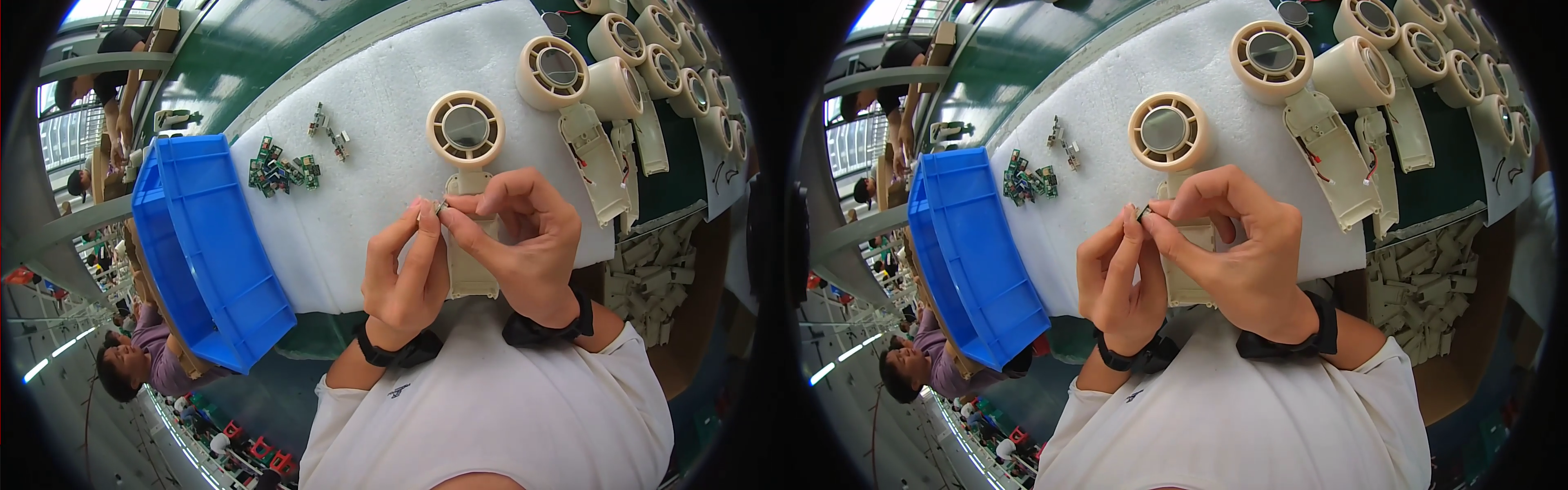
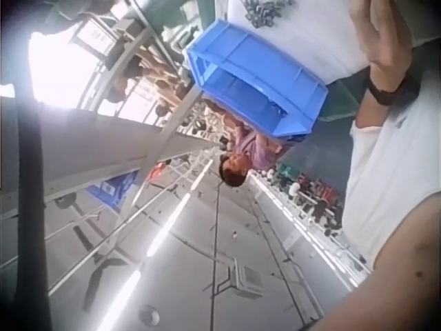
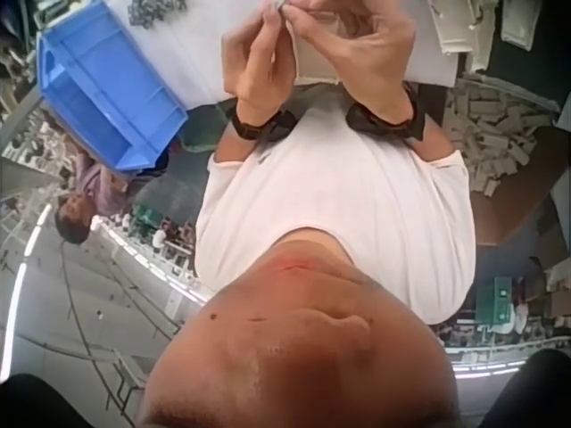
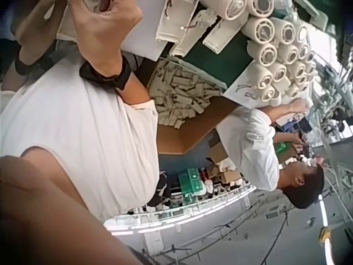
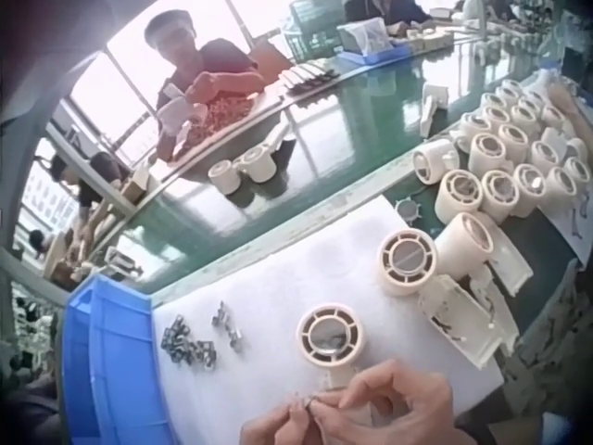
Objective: The person picks up a circuit board and a fan housing, connects a wire to the board, and fits the board into the housing. They then place the assembled unit onto a pile and repeat the process.
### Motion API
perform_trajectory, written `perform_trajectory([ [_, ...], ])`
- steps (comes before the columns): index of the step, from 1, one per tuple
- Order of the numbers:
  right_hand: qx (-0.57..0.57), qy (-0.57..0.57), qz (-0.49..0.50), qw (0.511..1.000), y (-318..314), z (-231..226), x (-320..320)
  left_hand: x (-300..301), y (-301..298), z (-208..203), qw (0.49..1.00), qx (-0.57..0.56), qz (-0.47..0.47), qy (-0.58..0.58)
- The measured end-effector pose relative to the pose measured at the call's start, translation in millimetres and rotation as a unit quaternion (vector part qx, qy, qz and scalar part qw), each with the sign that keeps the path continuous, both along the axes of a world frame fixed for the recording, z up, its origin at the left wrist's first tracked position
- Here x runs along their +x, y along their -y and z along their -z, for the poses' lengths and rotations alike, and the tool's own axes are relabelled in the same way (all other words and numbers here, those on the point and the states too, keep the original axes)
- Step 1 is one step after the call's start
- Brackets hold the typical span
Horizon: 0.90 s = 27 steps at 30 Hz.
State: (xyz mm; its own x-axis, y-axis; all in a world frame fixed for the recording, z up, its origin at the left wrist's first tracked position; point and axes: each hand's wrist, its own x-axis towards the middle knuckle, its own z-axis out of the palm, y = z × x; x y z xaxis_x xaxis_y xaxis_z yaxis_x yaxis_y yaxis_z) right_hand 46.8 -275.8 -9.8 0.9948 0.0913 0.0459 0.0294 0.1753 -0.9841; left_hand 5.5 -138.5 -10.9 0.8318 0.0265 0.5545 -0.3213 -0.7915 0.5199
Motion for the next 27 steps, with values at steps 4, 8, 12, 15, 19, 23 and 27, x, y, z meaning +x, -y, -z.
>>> perform_trajectory([
  [4, -0.015, 0.010, 0.009, 1.000, 1, 5, 1, 3, -1, -1, 0.999, 0.045, 0.002, 0.011],
  [8, -0.052, 0.012, 0.003, 0.999, 5, -6, 3, 10, -3, -13, 0.998, -0.047, 0.043, -0.026],
  [12, -0.020, 0.002, 0.016, 1.000, 6, -9, 7, 8, -4, -36, 0.923, -0.310, 0.070, -0.217],
  [15, -0.034, 0.072, 0.050, 0.996, 8, -10, 10, 13, -15, -57, 0.782, -0.474, 0.081, -0.395],
  [19, 0.004, 0.070, 0.046, 0.996, 11, 2, 9, 60, -37, -88, 0.754, -0.518, 0.036, -0.402],
  [23, 0.041, 0.036, -0.002, 0.998, 11, -3, 11, 142, -74, -84, 0.797, -0.560, -0.020, -0.225],
  [27, 0.111, -0.028, -0.003, 0.993, 12, -5, 14, 238, -142, -52, 0.817, -0.539, -0.113, -0.171],
])
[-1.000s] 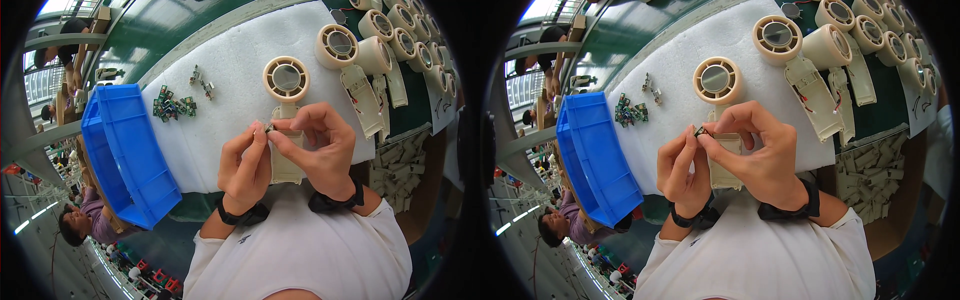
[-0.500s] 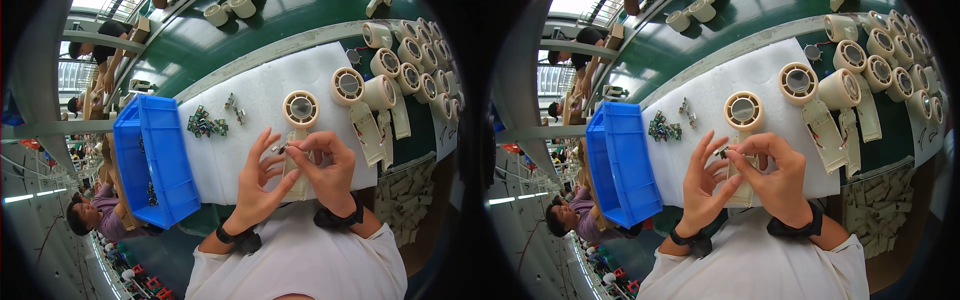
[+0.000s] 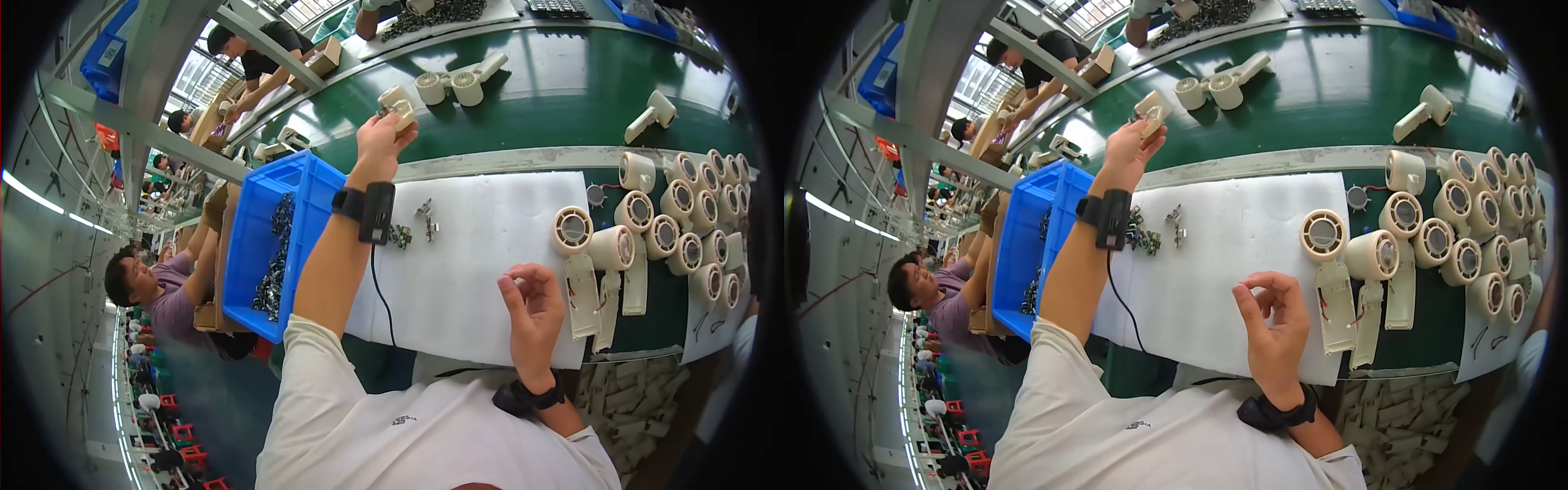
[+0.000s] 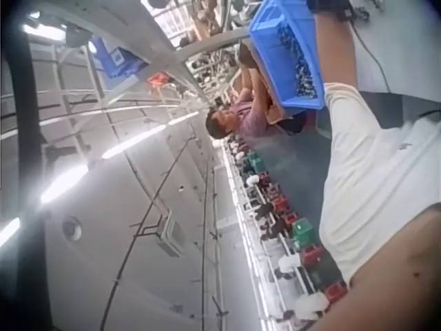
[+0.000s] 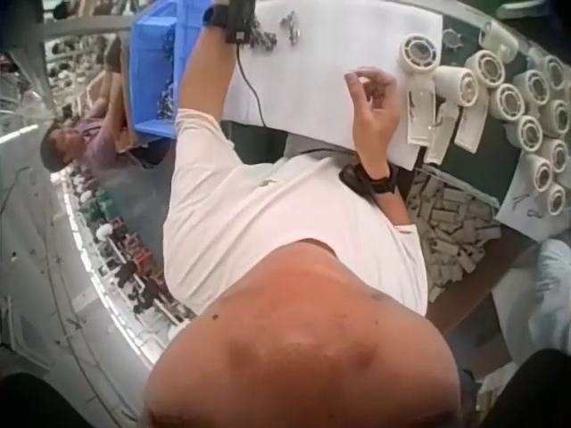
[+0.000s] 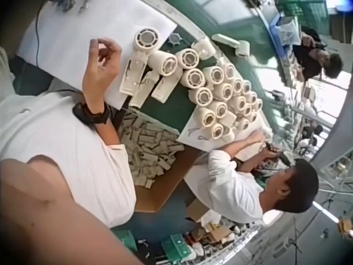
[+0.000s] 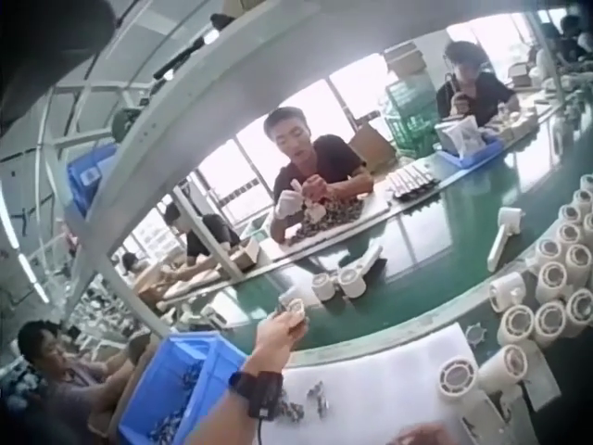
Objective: The person picks up a circuit board and a fan housing, connects a wire to the board, and fits the board into the housing. They then place the assembled unit onto a pile and repeat the process.
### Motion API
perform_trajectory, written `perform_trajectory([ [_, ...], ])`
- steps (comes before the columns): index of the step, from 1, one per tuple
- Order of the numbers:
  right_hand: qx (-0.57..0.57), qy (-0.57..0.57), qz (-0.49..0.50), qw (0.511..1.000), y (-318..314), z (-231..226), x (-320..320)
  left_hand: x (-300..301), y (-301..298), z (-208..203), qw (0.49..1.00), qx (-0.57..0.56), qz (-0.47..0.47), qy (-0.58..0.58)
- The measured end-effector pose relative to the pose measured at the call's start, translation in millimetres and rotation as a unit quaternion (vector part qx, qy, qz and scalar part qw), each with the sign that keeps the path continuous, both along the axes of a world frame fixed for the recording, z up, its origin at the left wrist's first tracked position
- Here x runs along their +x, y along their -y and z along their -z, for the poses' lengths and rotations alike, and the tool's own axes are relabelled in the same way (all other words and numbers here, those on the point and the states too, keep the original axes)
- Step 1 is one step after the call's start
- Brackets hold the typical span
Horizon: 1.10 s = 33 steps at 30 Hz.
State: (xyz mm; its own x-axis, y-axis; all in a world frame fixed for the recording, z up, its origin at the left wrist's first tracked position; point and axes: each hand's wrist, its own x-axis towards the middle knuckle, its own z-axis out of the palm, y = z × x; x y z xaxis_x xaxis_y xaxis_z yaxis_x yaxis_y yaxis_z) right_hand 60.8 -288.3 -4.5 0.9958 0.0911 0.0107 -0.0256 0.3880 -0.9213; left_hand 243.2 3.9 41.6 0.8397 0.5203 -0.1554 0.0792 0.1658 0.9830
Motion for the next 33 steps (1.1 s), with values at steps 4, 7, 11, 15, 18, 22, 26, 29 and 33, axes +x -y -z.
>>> perform_trajectory([
  [4, 0.053, -0.030, -0.018, 0.998, 1, -9, -1, 52, -100, 38, 0.980, 0.153, -0.103, -0.074],
  [7, 0.029, -0.033, -0.004, 0.999, 3, -1, 7, 69, -76, 46, 0.704, 0.633, -0.278, -0.163],
  [11, -0.043, 0.011, -0.037, 0.998, 8, 1, 8, 93, -74, 24, 0.730, 0.681, 0.042, -0.045],
  [15, -0.081, 0.033, -0.052, 0.995, 7, -5, 7, 131, -59, 39, 0.752, 0.643, 0.130, -0.063],
  [18, -0.090, 0.037, -0.057, 0.994, 7, -7, 5, 137, -77, 57, 0.777, 0.615, 0.118, -0.063],
  [22, -0.068, 0.006, -0.067, 0.995, 6, -1, 5, 129, -73, 39, 0.811, 0.558, 0.068, -0.164],
  [26, 0.003, -0.010, -0.080, 0.997, 6, 0, 6, 87, -66, -16, 0.794, 0.600, -0.064, -0.069],
  [29, -0.020, 0.001, -0.099, 0.995, 8, 2, 5, 50, -59, -65, 0.758, 0.648, -0.073, -0.004],
  [33, -0.134, 0.077, -0.013, 0.988, 9, 4, 5, -50, 12, -150, 0.739, 0.674, 0.019, -0.011],
])
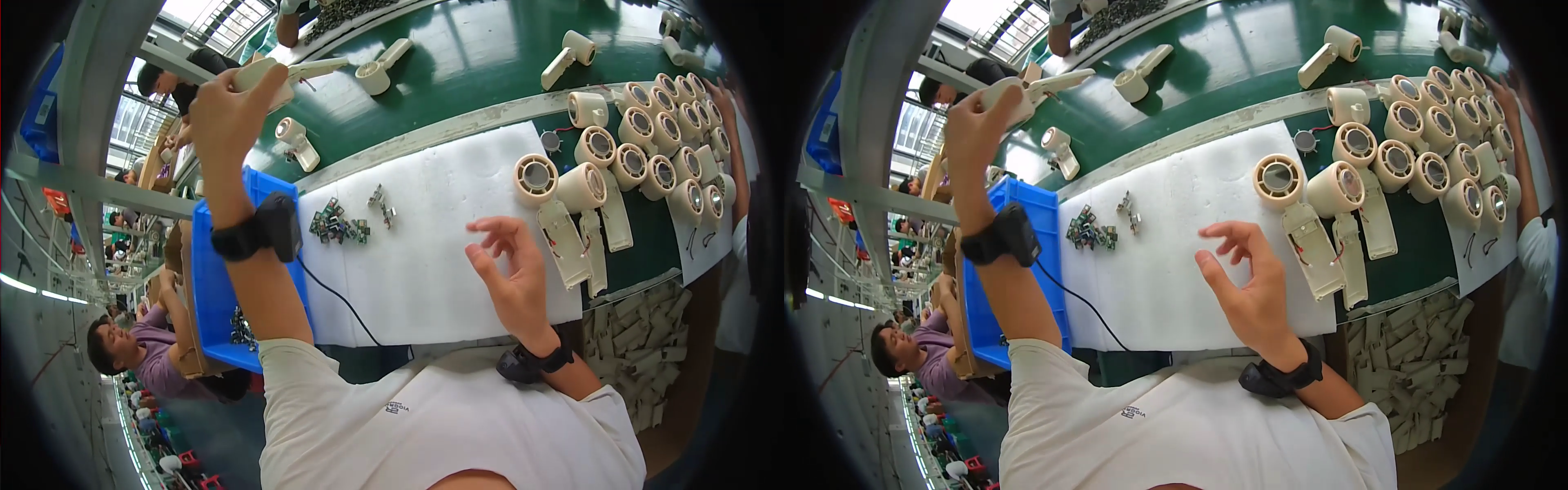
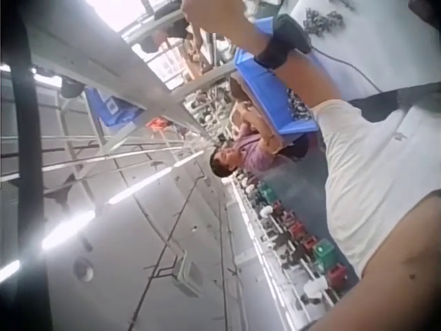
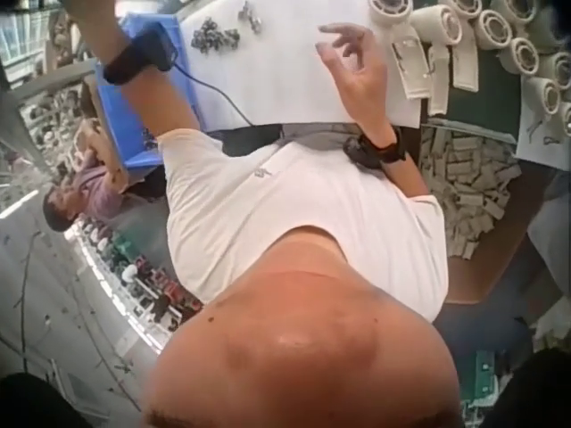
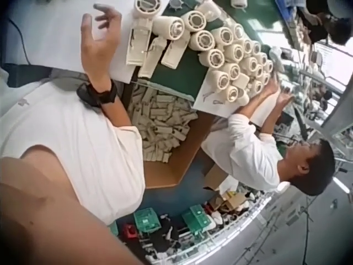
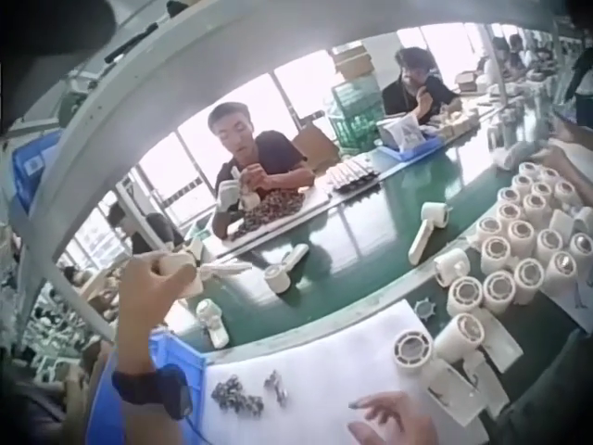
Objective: The person picks up a circuit board and a fan housing, connects a wire to the board, and fits the board into the housing. They then place the assembled unit onto a pile and repeat the process.
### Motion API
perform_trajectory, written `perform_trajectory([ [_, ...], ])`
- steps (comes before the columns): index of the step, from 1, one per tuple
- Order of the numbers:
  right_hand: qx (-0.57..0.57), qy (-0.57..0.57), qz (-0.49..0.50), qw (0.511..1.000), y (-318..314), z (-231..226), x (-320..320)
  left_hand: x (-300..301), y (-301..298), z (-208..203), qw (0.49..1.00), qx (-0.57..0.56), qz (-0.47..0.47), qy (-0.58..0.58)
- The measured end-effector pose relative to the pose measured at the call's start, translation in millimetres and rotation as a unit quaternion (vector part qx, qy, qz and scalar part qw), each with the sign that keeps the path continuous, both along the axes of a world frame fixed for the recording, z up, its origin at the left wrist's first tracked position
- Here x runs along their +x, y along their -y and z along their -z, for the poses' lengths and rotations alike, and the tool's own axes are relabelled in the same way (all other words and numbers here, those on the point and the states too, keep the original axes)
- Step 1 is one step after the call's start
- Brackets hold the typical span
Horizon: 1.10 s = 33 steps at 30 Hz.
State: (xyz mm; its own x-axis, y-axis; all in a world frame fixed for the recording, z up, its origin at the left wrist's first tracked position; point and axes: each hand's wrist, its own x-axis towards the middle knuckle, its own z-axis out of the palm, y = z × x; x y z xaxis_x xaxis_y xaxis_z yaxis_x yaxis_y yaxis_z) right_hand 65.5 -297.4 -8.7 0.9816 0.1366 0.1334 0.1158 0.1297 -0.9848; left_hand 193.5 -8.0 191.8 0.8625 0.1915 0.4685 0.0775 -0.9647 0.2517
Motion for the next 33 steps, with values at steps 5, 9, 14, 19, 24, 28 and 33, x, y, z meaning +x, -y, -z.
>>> perform_trajectory([
  [5, -0.078, 0.123, 0.050, 0.988, -5, -18, 2, -105, 48, -30, 0.978, -0.149, 0.099, -0.110],
  [9, -0.228, 0.298, 0.094, 0.922, -2, -20, 6, -99, 61, 12, 0.920, -0.187, 0.212, -0.272],
  [14, -0.177, 0.063, -0.163, 0.969, -1, -14, -2, -75, 75, 72, 0.881, -0.233, 0.245, -0.330],
  [19, -0.079, -0.087, -0.090, 0.989, 5, -18, -13, -112, 102, 125, 0.935, -0.281, 0.161, -0.142],
  [24, -0.182, -0.082, -0.114, 0.973, 4, -20, -9, -160, 105, 139, 0.920, -0.199, 0.173, -0.289],
  [28, -0.220, -0.087, -0.104, 0.966, 5, -21, -9, -165, 102, 155, 0.926, -0.185, 0.199, -0.262],
  [33, -0.400, 0.050, -0.062, 0.913, 6, -23, -10, -163, 102, 168, 0.945, -0.105, 0.237, -0.200],
])
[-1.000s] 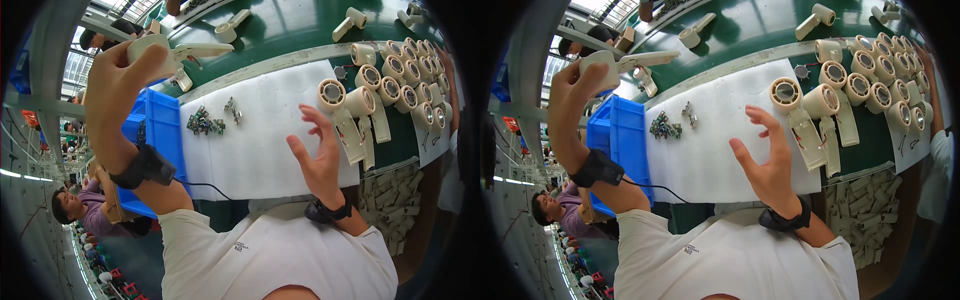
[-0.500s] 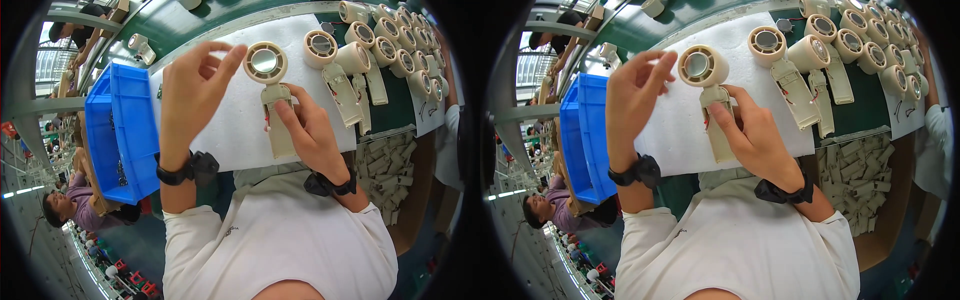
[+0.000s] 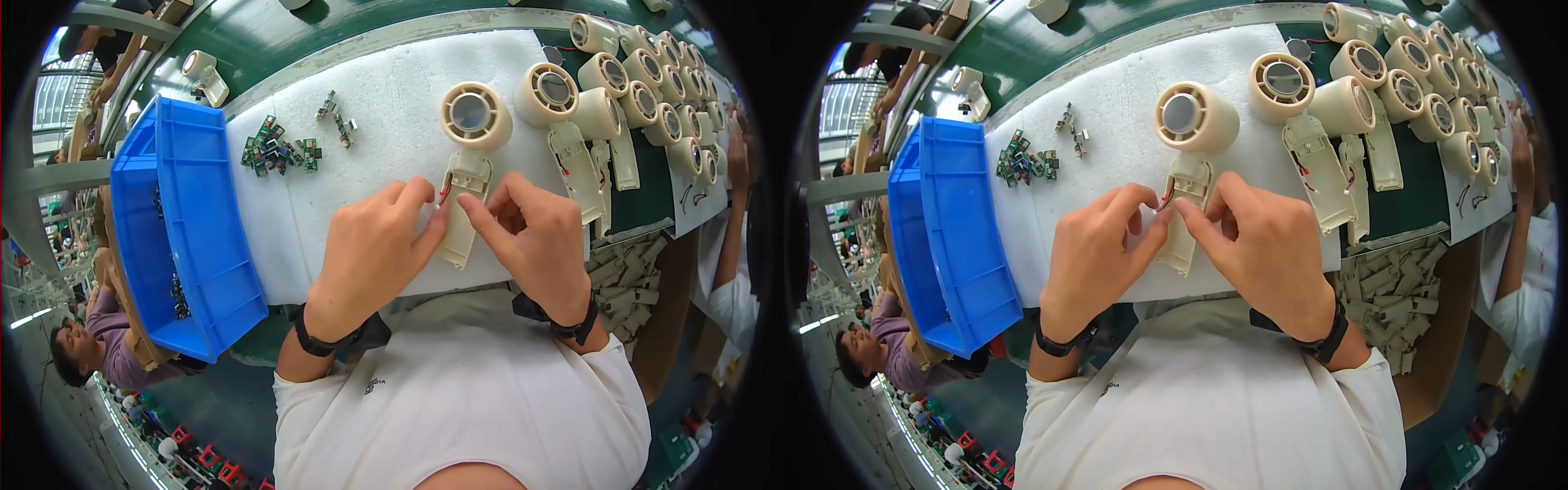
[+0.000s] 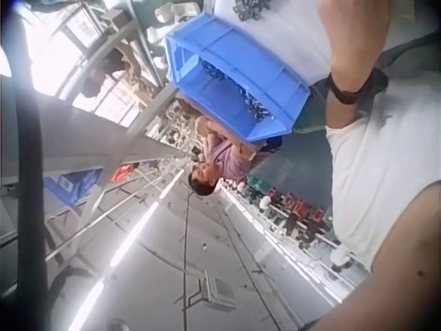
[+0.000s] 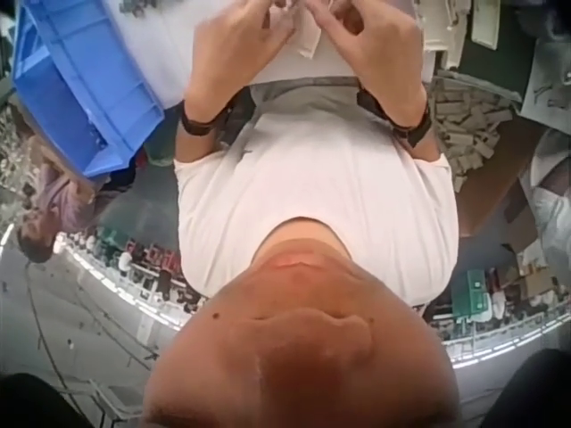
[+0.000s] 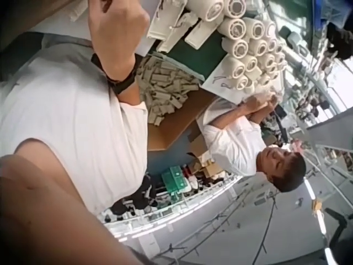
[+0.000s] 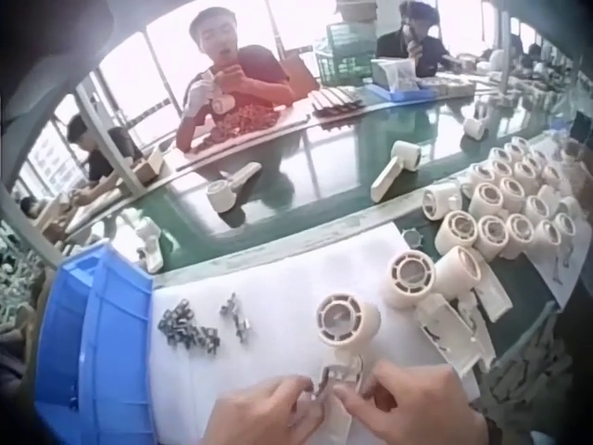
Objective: The person picks up a circuit board and a fan housing, connects a wire to the board, and fits the board into the housing. They then place the assembled unit onto a pile and repeat the process.
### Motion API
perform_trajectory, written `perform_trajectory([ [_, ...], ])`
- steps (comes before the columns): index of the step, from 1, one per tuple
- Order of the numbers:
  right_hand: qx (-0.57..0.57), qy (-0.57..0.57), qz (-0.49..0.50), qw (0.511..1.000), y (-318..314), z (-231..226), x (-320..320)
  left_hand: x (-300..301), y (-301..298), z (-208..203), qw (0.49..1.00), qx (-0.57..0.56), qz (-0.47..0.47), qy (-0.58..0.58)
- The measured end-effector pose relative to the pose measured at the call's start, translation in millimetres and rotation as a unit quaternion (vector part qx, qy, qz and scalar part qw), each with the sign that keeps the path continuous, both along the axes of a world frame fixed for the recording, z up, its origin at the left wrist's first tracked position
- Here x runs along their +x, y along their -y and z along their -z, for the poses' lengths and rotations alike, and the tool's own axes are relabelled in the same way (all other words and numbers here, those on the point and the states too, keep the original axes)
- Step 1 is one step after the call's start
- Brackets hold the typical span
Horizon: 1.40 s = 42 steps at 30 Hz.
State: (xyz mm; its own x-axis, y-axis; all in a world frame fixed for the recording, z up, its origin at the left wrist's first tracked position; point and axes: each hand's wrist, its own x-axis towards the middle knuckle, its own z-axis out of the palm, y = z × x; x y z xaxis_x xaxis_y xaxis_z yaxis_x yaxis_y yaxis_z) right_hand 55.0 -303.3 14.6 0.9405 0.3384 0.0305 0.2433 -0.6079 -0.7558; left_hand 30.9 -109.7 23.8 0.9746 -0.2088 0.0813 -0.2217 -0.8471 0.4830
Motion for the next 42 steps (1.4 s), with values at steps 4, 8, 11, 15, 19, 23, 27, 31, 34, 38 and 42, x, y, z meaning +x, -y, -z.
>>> perform_trajectory([
  [4, 0.010, 0.071, 0.008, 0.997, -3, 0, 3, 6, 11, 6, 0.995, 0.076, 0.041, 0.051],
  [8, 0.028, 0.138, -0.043, 0.989, -8, 2, 16, 11, 13, 10, 0.990, 0.111, 0.050, 0.073],
  [11, -0.009, 0.124, -0.120, 0.985, -1, -1, 27, 17, 14, 6, 0.990, 0.115, 0.047, 0.070],
  [15, -0.018, 0.124, -0.118, 0.985, 10, -9, 26, 20, 20, -2, 0.992, 0.067, 0.065, 0.080],
  [19, 0.021, 0.148, -0.155, 0.977, 9, -2, 28, 14, 16, -7, 0.992, 0.026, 0.048, 0.114],
  [23, -0.011, 0.174, -0.196, 0.965, 8, -9, 29, -5, -2, -7, 0.989, 0.031, 0.045, 0.140],
  [27, 0.006, 0.189, -0.225, 0.956, 12, -8, 32, -3, 0, -8, 0.990, 0.034, 0.058, 0.123],
  [31, 0.063, 0.178, -0.217, 0.958, 15, -2, 32, 2, 4, -3, 0.987, -0.039, 0.033, 0.155],
  [34, 0.094, 0.159, -0.209, 0.960, 11, 3, 32, 3, 3, 0, 0.986, -0.069, 0.037, 0.150],
  [38, 0.129, 0.093, -0.181, 0.971, 5, -1, 30, 1, -10, -1, 0.984, -0.054, 0.075, 0.151],
  [42, 0.153, 0.026, -0.150, 0.976, -2, -4, 23, -8, -16, -5, 0.987, -0.044, 0.125, 0.089],
])
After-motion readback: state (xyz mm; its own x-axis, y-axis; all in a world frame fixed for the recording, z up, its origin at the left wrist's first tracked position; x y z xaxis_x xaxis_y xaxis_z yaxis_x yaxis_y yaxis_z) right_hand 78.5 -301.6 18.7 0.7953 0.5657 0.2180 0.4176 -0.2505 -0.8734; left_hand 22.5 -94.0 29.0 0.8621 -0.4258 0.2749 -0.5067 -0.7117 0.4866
